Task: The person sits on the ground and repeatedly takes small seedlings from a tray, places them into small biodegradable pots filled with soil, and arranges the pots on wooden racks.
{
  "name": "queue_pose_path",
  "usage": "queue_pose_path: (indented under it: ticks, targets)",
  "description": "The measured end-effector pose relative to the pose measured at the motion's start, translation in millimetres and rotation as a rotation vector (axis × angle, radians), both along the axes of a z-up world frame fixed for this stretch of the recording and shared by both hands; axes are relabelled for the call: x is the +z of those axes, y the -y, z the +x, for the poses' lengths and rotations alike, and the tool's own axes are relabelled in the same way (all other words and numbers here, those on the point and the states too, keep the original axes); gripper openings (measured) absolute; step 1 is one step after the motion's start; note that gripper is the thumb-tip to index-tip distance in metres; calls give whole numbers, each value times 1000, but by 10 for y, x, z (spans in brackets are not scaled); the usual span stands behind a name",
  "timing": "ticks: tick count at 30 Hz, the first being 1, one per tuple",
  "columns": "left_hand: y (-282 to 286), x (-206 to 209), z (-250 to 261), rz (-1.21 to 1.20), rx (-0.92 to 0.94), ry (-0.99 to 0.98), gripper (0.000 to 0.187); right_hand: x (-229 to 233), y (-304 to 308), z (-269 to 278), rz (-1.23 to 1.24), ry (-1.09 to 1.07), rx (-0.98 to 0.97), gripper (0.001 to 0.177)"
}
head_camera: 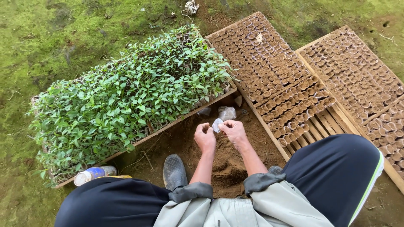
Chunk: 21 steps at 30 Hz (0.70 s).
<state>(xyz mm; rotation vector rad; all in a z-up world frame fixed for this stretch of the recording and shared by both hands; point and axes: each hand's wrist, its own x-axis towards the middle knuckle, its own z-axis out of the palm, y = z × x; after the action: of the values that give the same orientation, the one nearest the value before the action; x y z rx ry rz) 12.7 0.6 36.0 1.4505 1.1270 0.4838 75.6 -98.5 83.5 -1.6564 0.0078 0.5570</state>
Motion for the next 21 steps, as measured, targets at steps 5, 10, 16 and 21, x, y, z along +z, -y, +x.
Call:
queue_pose_path:
  ticks: [5, 10, 16, 21]
  targets:
    - [40, 602, -36, 6, -181, 112, 38, 57, -23, 18, 23, 0, -4, 19]
    - [34, 636, -78, -78, -303, 171, 53, 151, -24, 8, 50, 10, -19, 25]
    - [12, 665, -72, -32, -288, 60, 7, 201, -1, 2, 53, -27, -15, 27]
    - [-18, 575, -36, -67, -185, 36, 3, 117, 83, 42, -81, 103, 36, 20]
